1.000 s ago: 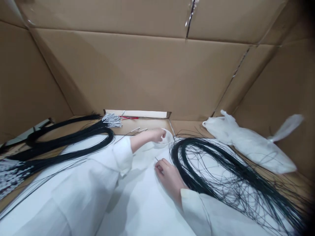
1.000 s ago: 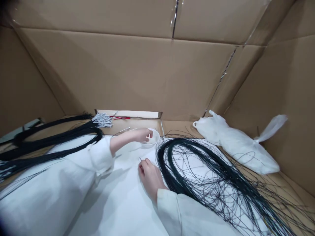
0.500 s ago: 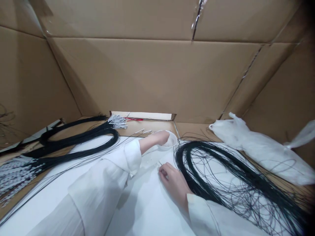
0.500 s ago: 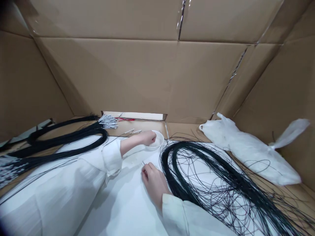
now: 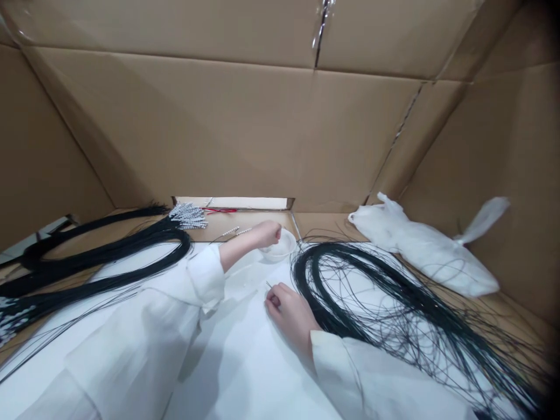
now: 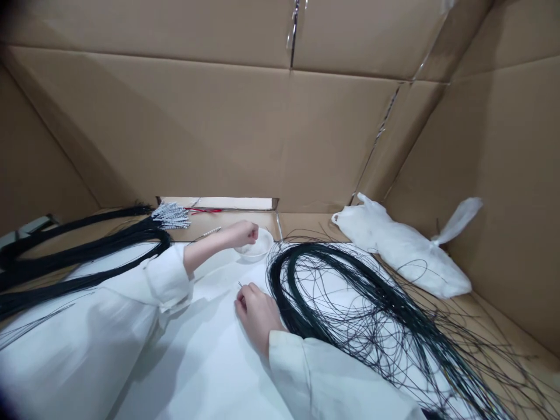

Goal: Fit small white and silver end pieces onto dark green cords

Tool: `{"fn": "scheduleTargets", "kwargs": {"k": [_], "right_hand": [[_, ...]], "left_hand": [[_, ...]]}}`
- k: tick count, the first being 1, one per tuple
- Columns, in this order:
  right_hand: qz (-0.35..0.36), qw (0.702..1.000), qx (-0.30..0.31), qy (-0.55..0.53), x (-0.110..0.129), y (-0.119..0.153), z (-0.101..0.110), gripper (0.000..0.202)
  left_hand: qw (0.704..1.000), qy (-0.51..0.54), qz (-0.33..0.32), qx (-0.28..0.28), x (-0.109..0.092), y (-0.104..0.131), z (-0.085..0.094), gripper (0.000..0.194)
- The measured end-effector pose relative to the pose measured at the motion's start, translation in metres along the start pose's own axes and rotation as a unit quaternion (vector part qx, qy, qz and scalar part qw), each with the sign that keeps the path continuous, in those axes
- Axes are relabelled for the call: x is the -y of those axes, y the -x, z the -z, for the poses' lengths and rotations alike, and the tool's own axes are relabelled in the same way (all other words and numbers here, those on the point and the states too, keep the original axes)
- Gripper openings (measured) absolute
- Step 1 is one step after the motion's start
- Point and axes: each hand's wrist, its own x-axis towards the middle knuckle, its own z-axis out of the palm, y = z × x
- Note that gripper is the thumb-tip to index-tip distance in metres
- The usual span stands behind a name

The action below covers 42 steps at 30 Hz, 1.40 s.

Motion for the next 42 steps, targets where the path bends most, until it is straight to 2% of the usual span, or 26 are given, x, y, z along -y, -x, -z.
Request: {"fn": "scheduleTargets", "kwargs": {"k": [3,5,7,10,13,16,19,25,29,33,36,42], "right_hand": [[-0.028,0.999,-0.013,0.012,-0.001,0.001,0.001,0.005],[-0.042,0.999,-0.02,0.019,-0.001,0.001,0.002,0.006],[-0.048,0.998,-0.022,0.023,-0.001,0.0,0.003,0.006],[-0.045,0.999,-0.02,0.019,-0.001,0.0,0.004,0.005],[-0.037,0.999,-0.015,0.008,-0.002,0.0,0.004,0.005],[-0.027,1.0,-0.012,-0.006,-0.003,0.002,0.003,0.004],[-0.013,1.0,-0.011,-0.015,-0.002,0.003,0.003,0.007],[-0.024,0.999,0.002,-0.043,0.001,0.003,0.005,0.012],[-0.023,0.995,-0.005,-0.1,0.002,0.002,0.007,0.016],[-0.052,0.98,-0.048,-0.187,0.004,0.002,0.013,0.019],[-0.07,0.967,-0.065,-0.238,0.007,0.003,0.015,0.024],[-0.128,0.926,0.019,-0.354,0.025,0.013,0.004,0.012]], "left_hand": [[0.999,0.021,-0.016,-0.04,-0.004,0.027,0.016,0.018],[0.997,0.037,-0.028,-0.063,-0.008,0.054,0.024,0.016],[0.996,0.051,-0.03,-0.074,-0.012,0.085,0.023,0.015],[0.995,0.077,-0.018,-0.067,-0.02,0.129,0.006,0.018],[0.991,0.127,0.008,-0.048,-0.026,0.155,-0.023,0.019],[0.987,0.153,0.024,-0.043,-0.029,0.161,-0.048,0.019],[0.985,0.161,0.026,-0.051,-0.029,0.156,-0.06,0.019],[0.98,0.189,0.028,-0.058,-0.028,0.153,-0.064,0.019],[0.972,0.219,0.04,-0.069,-0.025,0.157,-0.063,0.021],[0.937,0.31,0.098,-0.13,-0.023,0.168,-0.058,0.015],[0.897,0.392,0.153,-0.136,-0.03,0.184,-0.055,0.016],[0.834,0.495,0.222,-0.104,-0.049,0.216,-0.062,0.016]]}}
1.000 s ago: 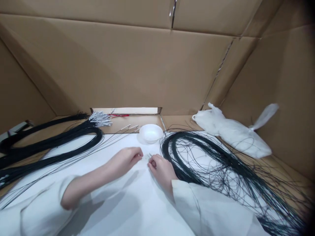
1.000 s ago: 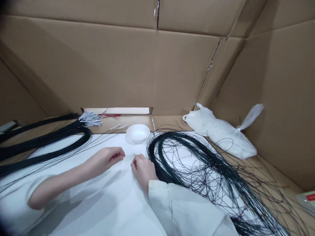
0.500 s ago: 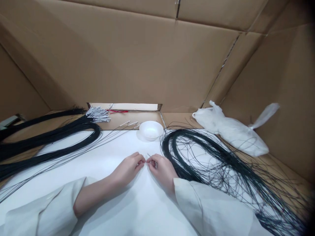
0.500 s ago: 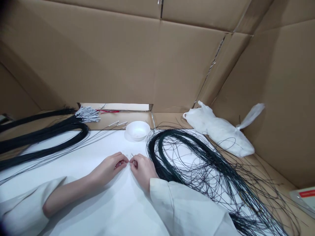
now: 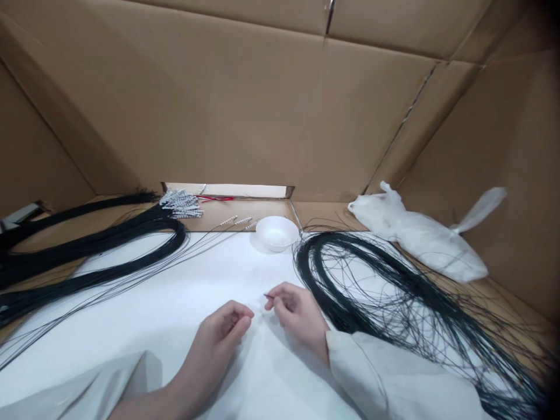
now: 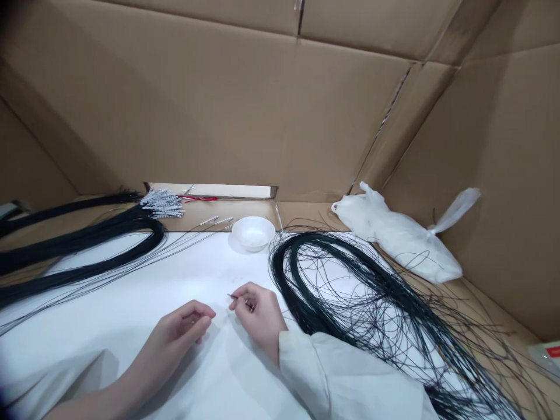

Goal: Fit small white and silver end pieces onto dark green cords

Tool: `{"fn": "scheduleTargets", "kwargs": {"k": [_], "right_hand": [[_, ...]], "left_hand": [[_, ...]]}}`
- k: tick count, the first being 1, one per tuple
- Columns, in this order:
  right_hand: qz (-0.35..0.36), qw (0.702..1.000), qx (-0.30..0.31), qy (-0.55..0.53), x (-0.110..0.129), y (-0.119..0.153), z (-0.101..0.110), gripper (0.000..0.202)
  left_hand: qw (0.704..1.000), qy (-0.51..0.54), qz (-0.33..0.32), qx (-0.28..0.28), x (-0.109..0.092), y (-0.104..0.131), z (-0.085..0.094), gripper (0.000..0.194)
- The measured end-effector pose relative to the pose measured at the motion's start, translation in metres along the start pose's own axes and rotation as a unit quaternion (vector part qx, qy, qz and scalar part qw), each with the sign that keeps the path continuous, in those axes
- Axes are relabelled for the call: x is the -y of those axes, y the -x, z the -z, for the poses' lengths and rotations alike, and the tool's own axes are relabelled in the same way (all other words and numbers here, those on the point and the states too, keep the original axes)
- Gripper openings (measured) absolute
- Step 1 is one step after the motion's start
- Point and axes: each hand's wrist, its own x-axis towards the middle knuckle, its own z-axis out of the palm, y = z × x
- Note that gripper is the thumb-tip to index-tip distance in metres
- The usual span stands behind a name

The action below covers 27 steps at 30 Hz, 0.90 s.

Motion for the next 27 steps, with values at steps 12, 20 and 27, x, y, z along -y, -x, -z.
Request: {"fn": "scheduleTargets", "kwargs": {"k": [12,20,27], "right_hand": [[-0.02,0.998,0.064,-0.018,0.003,0.012,-0.015,0.004],[-0.012,0.998,0.059,-0.013,0.004,0.015,-0.019,0.006],[-0.014,0.998,0.054,-0.03,0.004,0.016,-0.022,0.006]], "left_hand": [[0.989,0.146,0.014,0.016,0.009,-0.004,-0.003,0.014],[0.989,0.147,0.025,0.021,0.01,-0.005,-0.003,0.017],[0.987,0.157,0.032,0.028,0.01,-0.004,-0.004,0.016]]}}
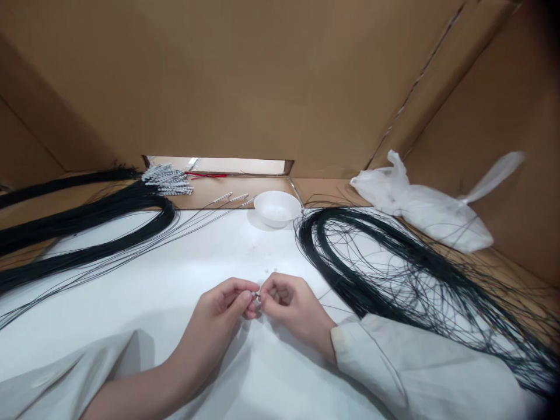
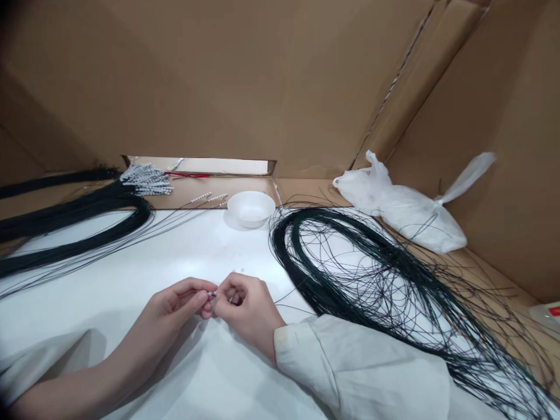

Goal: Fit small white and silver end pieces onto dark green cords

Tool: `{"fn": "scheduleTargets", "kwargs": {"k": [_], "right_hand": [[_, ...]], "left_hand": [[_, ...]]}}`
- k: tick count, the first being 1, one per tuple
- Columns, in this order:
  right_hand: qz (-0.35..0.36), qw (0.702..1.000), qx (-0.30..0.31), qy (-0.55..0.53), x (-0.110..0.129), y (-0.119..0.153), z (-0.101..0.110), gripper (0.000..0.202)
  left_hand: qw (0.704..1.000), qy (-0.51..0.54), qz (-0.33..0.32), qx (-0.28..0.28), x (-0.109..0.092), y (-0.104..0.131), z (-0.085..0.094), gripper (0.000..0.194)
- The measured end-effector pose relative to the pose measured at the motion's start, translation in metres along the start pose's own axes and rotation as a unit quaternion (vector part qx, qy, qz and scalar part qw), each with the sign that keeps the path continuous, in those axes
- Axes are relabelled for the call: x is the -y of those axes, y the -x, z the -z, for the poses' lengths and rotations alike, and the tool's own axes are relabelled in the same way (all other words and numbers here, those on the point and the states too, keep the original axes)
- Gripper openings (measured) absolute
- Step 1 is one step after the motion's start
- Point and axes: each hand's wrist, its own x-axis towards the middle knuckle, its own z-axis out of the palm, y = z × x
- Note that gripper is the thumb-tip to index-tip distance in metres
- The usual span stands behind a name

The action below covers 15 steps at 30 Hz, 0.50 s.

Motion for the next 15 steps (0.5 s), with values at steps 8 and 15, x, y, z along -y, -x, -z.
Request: {"fn": "scheduleTargets", "kwargs": {"k": [8,15], "right_hand": [[-0.013,1.0,-0.001,-0.005,0.0005,-0.0002,-0.0003,0.006],[-0.022,1.0,-0.004,-0.004,0.0033,0.0001,0.0006,0.007]], "left_hand": [[1.0,-0.007,0.009,0.0,-0.0009,0.0018,-0.0001,0.014],[1.0,-0.01,0.006,0.006,-0.0012,0.0001,0.0005,0.015]]}}
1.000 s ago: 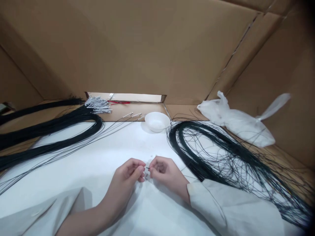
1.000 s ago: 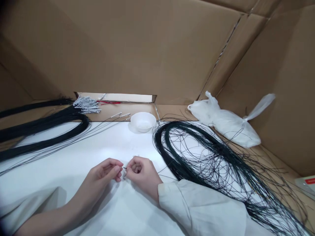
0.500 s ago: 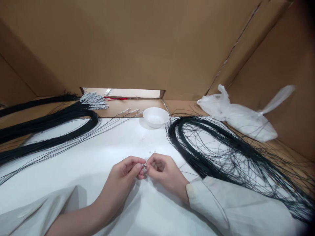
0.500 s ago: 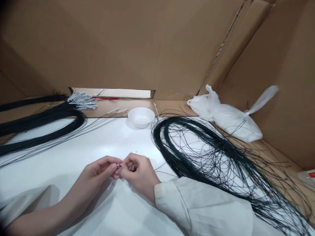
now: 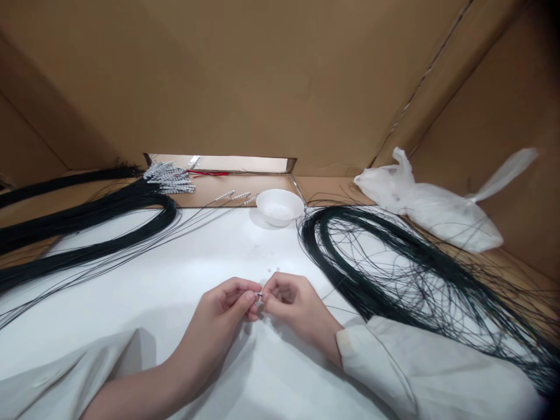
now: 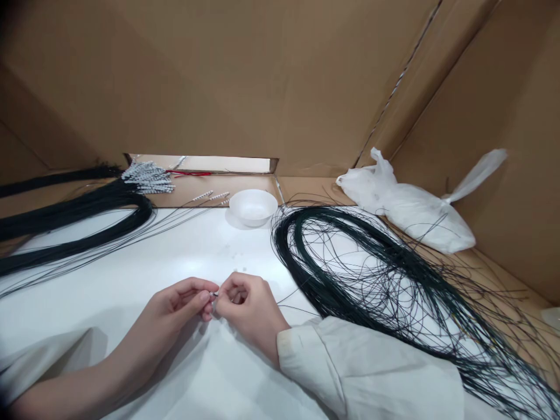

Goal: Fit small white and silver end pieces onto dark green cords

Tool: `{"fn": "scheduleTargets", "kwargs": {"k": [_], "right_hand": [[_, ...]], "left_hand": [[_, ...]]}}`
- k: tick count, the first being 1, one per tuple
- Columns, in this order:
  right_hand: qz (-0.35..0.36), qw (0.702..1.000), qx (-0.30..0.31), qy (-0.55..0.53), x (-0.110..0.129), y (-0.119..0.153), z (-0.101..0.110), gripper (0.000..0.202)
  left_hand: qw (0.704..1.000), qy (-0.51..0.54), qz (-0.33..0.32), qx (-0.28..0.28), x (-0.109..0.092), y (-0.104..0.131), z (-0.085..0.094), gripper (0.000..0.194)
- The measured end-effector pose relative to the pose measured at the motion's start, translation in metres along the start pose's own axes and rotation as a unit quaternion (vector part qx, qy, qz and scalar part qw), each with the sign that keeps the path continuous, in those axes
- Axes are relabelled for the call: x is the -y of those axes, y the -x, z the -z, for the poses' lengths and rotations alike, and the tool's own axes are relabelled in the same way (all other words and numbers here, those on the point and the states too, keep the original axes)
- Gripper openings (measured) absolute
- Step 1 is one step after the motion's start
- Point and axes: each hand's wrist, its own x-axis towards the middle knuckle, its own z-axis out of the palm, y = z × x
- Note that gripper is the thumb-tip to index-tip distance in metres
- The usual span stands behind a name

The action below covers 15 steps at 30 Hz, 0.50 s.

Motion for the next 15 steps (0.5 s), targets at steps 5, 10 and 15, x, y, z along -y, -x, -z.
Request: {"fn": "scheduleTargets", "kwargs": {"k": [5,10,15], "right_hand": [[-0.006,1.0,0.002,-0.004,0.0018,0.0,0.0002,0.007],[-0.023,1.0,0.014,-0.011,0.0035,-0.0004,0.0009,0.008],[-0.025,0.999,0.021,-0.02,0.0031,-0.0005,0.0015,0.007]], "left_hand": [[1.0,0.0,-0.008,0.001,-0.0004,0.001,-0.0003,0.015],[1.0,-0.001,0.005,0.002,-0.0046,0.002,-0.0011,0.014],[1.0,0.0,0.002,0.006,-0.0031,0.0011,-0.0003,0.015]]}}
